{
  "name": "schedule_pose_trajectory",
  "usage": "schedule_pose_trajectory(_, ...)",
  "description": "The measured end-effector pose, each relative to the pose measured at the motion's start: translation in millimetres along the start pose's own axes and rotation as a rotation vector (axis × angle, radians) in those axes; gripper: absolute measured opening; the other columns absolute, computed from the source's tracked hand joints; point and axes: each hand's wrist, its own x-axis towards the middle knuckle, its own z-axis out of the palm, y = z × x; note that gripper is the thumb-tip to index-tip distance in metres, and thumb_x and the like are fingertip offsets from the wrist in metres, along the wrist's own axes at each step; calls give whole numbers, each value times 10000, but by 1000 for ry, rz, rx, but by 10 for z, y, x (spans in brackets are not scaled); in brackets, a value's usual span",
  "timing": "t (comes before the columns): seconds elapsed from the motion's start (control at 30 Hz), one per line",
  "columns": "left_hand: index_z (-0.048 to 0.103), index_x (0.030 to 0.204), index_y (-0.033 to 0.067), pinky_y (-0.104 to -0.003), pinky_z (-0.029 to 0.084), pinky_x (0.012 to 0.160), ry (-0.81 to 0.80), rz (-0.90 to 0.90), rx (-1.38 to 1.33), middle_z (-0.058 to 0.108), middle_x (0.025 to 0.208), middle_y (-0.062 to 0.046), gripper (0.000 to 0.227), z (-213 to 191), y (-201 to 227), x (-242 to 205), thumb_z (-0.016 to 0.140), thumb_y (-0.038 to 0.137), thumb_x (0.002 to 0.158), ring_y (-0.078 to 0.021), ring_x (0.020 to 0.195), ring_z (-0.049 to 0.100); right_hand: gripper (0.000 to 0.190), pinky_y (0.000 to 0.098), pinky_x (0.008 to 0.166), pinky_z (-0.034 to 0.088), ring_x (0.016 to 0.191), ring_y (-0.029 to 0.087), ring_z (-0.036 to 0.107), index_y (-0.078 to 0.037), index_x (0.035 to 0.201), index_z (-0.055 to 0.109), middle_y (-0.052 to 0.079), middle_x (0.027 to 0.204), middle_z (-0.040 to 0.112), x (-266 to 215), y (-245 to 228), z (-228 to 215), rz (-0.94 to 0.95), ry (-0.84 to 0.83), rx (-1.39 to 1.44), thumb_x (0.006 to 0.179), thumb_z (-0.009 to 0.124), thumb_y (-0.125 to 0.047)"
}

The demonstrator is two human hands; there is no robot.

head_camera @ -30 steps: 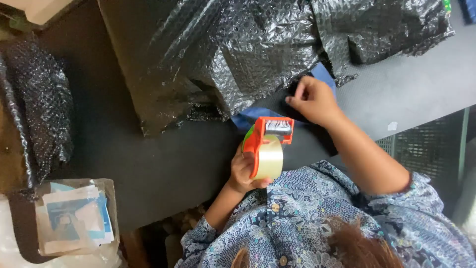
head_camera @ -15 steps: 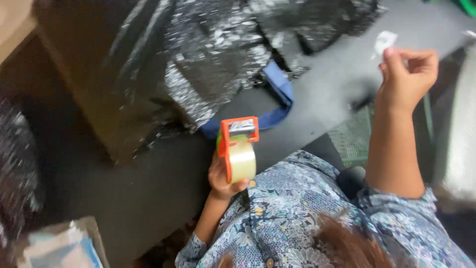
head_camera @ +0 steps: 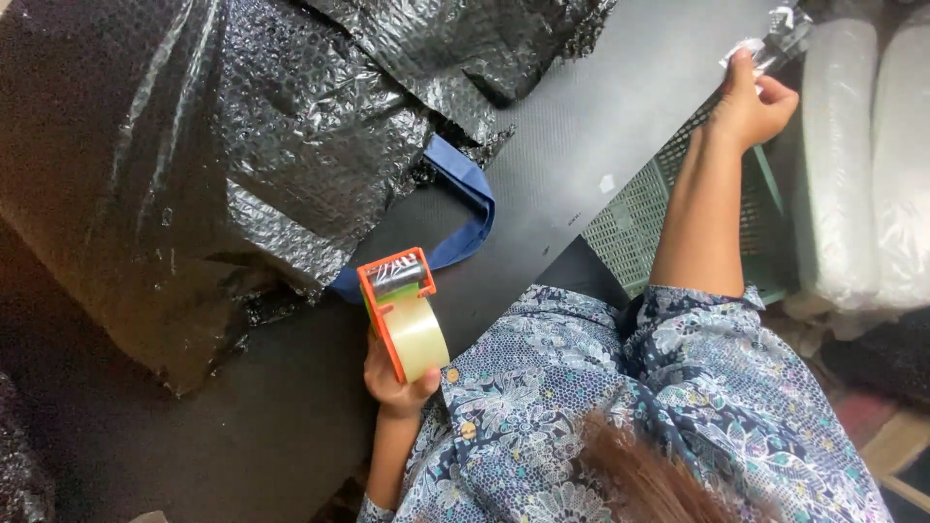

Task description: Wrapping a furniture component in black bubble wrap and securing it with adhesive tape using a dispenser.

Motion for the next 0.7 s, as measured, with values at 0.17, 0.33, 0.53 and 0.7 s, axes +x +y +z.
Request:
schedule_pose_trajectory(0.17,667,1137,-10,-524,593,1034,7,-10,-16,661,1274,-238,559,10,-7,17,630,523,970,-461,1256,634,496,339,375,481,414,196,580,-54,753,498,196,584,696,-192,-166,-47,192,-16,-27,597,969,-29)
schedule_pose_trajectory(0.33,685,1082,0,-518,605,1005,2,-3,-22,682,1231,-226,539,10,-5,41,625,524,969,-458,1221,653,485,263,337,423,424,149,601,-42,880,537,146,629,719,-317,-423,-59,427,-59,-138,665,960,-146)
schedule_pose_trajectory(0.53,648,1230,25,-486,592,1051,-32,-50,-77,640,1332,-212,567,-8,64,131,655,525,962,-422,1296,620,878,230,518,595,787,189,803,60,1107,692,172,1088,751,-442,-770,-81,577,-84,-285,409,943,-411)
schedule_pose_trajectory(0.7,709,1099,46,-510,548,1075,-75,-27,-13,699,1236,-151,495,-20,72,138,617,514,966,-404,1263,637,517,386,769,581,816,243,700,-24,827,661,122,866,715,449,148,-320,69,152,-222,550,877,-404)
